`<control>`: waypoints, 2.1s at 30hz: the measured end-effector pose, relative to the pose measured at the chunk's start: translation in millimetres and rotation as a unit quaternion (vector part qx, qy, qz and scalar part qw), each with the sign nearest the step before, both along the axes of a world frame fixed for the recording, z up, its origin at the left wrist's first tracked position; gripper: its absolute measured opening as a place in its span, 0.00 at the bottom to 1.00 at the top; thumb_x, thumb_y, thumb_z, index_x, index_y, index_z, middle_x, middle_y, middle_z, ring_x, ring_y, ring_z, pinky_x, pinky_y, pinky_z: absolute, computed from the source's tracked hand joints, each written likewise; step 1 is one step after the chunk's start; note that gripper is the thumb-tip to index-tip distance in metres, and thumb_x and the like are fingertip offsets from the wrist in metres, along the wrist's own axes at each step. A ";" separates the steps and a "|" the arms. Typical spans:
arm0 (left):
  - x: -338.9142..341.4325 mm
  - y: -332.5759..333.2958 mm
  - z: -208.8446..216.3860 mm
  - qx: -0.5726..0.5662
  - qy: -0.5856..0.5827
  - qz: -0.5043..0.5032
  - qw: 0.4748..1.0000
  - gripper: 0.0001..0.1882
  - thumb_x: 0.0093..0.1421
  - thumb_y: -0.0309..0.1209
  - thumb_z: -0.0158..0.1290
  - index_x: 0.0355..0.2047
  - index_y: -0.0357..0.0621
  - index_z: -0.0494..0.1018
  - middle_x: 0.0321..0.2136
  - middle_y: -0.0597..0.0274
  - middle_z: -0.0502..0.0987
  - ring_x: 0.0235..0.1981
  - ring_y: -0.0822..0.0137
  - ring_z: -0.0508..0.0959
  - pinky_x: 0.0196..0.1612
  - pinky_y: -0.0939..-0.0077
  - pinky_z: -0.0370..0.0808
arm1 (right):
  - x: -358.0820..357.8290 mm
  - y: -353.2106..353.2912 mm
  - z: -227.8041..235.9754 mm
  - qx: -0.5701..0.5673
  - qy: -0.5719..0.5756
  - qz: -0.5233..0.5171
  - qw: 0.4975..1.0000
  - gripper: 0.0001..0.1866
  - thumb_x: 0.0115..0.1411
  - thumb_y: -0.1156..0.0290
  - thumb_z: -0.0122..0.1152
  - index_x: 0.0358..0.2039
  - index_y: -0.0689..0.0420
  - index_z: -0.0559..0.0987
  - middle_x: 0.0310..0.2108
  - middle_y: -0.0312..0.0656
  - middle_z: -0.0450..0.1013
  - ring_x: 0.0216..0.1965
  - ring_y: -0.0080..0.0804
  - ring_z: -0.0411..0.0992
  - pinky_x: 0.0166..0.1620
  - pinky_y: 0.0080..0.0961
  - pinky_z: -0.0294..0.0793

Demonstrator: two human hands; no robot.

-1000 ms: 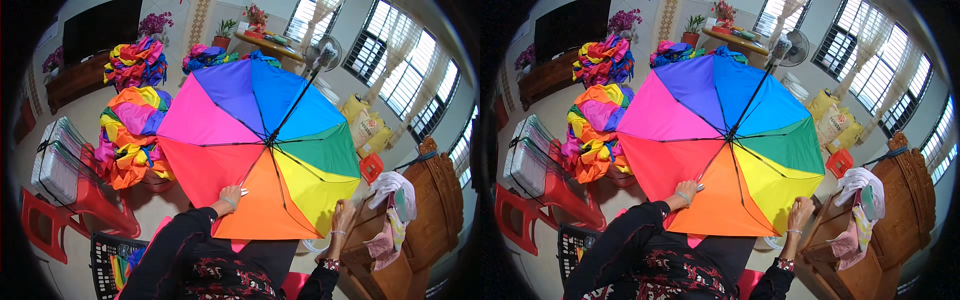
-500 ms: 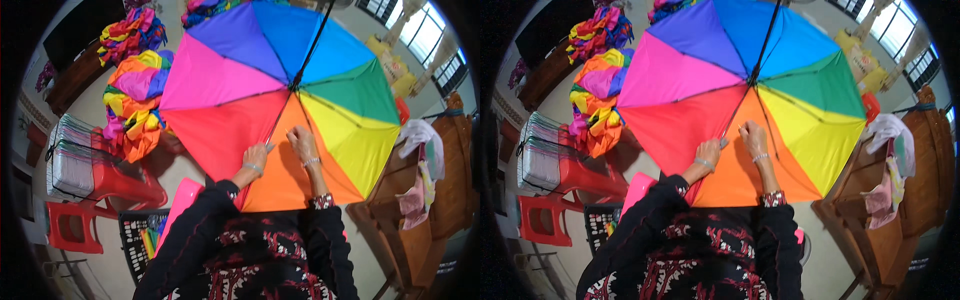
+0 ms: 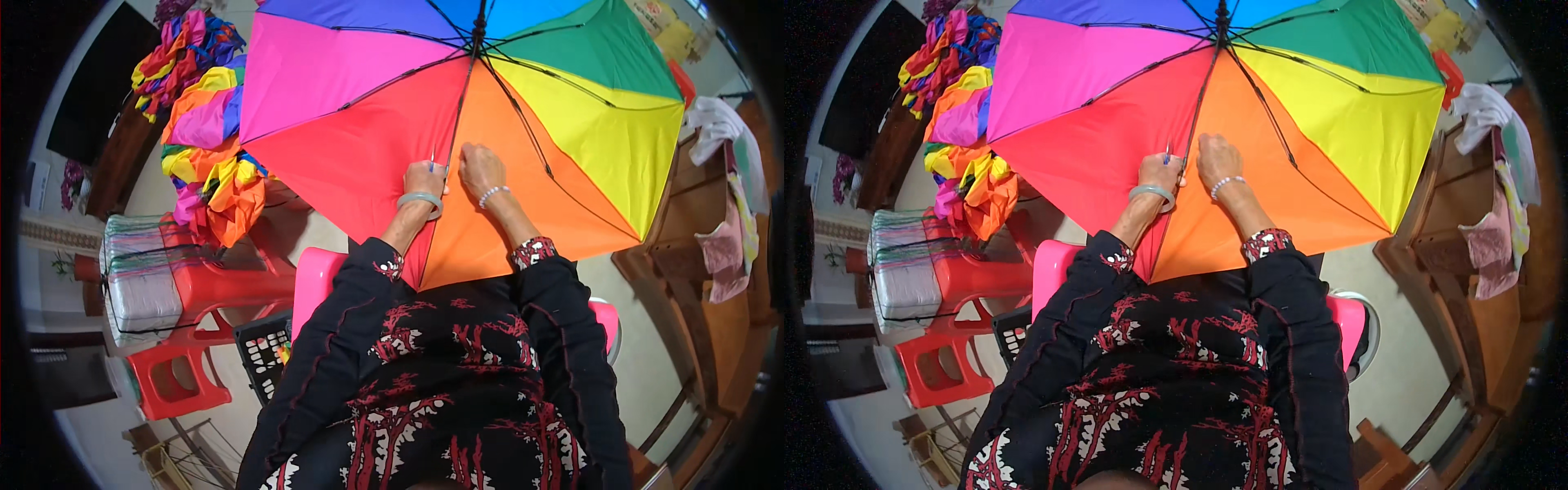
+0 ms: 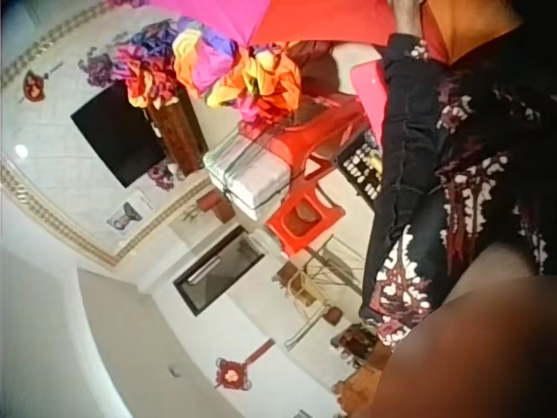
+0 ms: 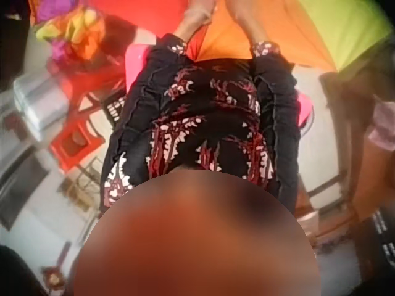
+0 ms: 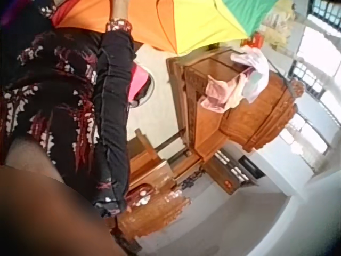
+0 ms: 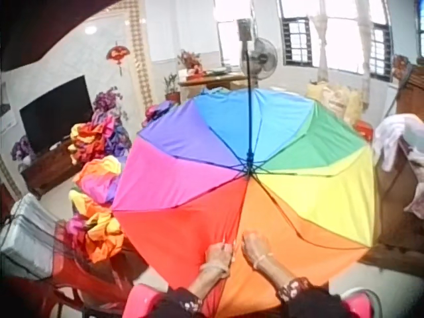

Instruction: Assemble a rainbow-colored umbrella by sewing the fabric panels to the metal rib structure.

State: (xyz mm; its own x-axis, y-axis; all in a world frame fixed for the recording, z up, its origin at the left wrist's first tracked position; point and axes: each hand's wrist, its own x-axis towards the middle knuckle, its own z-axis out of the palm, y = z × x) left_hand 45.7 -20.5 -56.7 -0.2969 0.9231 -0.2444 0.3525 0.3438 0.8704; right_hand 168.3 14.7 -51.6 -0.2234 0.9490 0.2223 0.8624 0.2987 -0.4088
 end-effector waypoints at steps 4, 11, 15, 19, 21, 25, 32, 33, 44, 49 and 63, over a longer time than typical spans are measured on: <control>1.2 1.2 2.6 -0.003 -0.065 0.003 0.998 0.12 0.54 0.28 0.45 0.16 0.38 0.71 0.10 0.61 0.71 0.08 0.74 0.65 0.12 0.75 0.59 | 1.0 -4.8 -1.6 -0.034 -0.002 0.030 0.999 0.05 0.49 0.73 0.50 0.26 0.59 0.74 0.28 0.51 0.73 0.32 0.48 0.72 0.35 0.40 0.71; -3.1 0.0 5.2 -0.002 -0.099 -0.002 0.995 0.11 0.55 0.26 0.44 0.18 0.39 0.71 0.11 0.61 0.71 0.07 0.75 0.63 0.11 0.78 0.56 | -2.4 -9.0 -2.3 -0.102 0.021 0.064 0.992 0.05 0.49 0.72 0.49 0.24 0.59 0.73 0.25 0.51 0.73 0.31 0.49 0.72 0.36 0.39 0.70; -0.8 -2.4 11.6 -0.029 -0.141 0.017 0.989 0.10 0.56 0.25 0.45 0.19 0.38 0.71 0.12 0.60 0.71 0.07 0.75 0.63 0.11 0.79 0.57 | -7.2 -10.9 -12.2 -0.094 0.098 0.039 0.990 0.06 0.50 0.71 0.50 0.23 0.59 0.73 0.24 0.51 0.72 0.30 0.49 0.71 0.34 0.39 0.69; 1.5 -0.8 19.5 -0.048 -0.222 0.052 0.972 0.10 0.56 0.25 0.46 0.20 0.36 0.71 0.13 0.59 0.72 0.08 0.74 0.64 0.11 0.80 0.58 | -9.3 -11.4 -18.3 -0.066 0.185 0.020 0.980 0.07 0.52 0.70 0.50 0.22 0.60 0.72 0.23 0.51 0.71 0.28 0.50 0.71 0.33 0.40 0.69; 2.1 0.3 21.0 -0.052 -0.254 0.063 0.964 0.09 0.57 0.25 0.46 0.20 0.36 0.71 0.14 0.58 0.72 0.08 0.73 0.64 0.11 0.80 0.58 | -8.7 -11.3 -19.7 -0.016 0.197 0.026 0.980 0.07 0.53 0.71 0.50 0.22 0.60 0.71 0.22 0.51 0.71 0.27 0.50 0.71 0.32 0.39 0.69; 0.6 0.3 21.4 -0.061 -0.257 0.055 0.963 0.09 0.57 0.24 0.46 0.21 0.35 0.71 0.15 0.57 0.73 0.09 0.72 0.66 0.11 0.80 0.60 | -9.6 -13.4 -19.3 0.015 0.213 0.035 0.976 0.07 0.52 0.72 0.50 0.22 0.61 0.71 0.22 0.51 0.70 0.27 0.50 0.70 0.31 0.39 0.69; 8.8 -0.4 12.6 0.009 -0.181 0.114 0.977 0.10 0.55 0.25 0.43 0.19 0.34 0.68 0.13 0.54 0.72 0.08 0.69 0.70 0.08 0.78 0.62 | -5.1 -10.3 -16.6 0.006 0.195 0.061 0.979 0.06 0.50 0.73 0.51 0.24 0.62 0.73 0.24 0.52 0.71 0.30 0.50 0.71 0.35 0.42 0.70; 10.3 -0.5 12.2 0.008 -0.180 0.113 0.977 0.10 0.55 0.25 0.43 0.19 0.34 0.68 0.13 0.54 0.72 0.08 0.69 0.70 0.08 0.78 0.62 | -2.3 -9.0 -18.8 0.002 0.191 0.063 0.980 0.06 0.50 0.73 0.51 0.23 0.62 0.74 0.24 0.52 0.72 0.30 0.50 0.71 0.35 0.41 0.70; 4.5 0.6 8.0 -0.027 -0.269 0.133 0.953 0.07 0.57 0.26 0.41 0.27 0.34 0.65 0.17 0.50 0.74 0.10 0.66 0.71 0.09 0.76 0.62 | 5.3 -8.9 -19.4 -0.153 0.274 0.031 0.949 0.05 0.48 0.74 0.51 0.23 0.58 0.76 0.24 0.49 0.73 0.30 0.45 0.72 0.36 0.37 0.71; 1.4 2.0 10.0 -0.035 -0.275 0.105 0.955 0.07 0.57 0.26 0.42 0.28 0.33 0.65 0.18 0.49 0.74 0.12 0.65 0.72 0.10 0.76 0.64 | 7.1 -7.6 -21.2 -0.175 0.291 0.044 0.940 0.06 0.49 0.73 0.50 0.23 0.58 0.76 0.24 0.49 0.73 0.30 0.45 0.72 0.36 0.36 0.71; 1.1 1.2 16.7 -0.059 -0.273 0.082 0.957 0.06 0.57 0.25 0.45 0.29 0.32 0.66 0.18 0.52 0.74 0.14 0.65 0.74 0.11 0.79 0.64 | 8.1 -11.9 -13.8 -0.191 0.352 0.046 0.915 0.07 0.52 0.74 0.48 0.21 0.60 0.74 0.17 0.46 0.71 0.11 0.33 0.69 0.21 0.30 0.71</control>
State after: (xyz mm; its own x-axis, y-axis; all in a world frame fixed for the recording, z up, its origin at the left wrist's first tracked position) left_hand 46.9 -19.3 -40.1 -0.2338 0.8317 -0.5035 -0.2116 0.4619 0.8613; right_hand 176.4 2.8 -65.3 -0.2357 0.9718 -0.0027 0.3240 0.0759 -0.9430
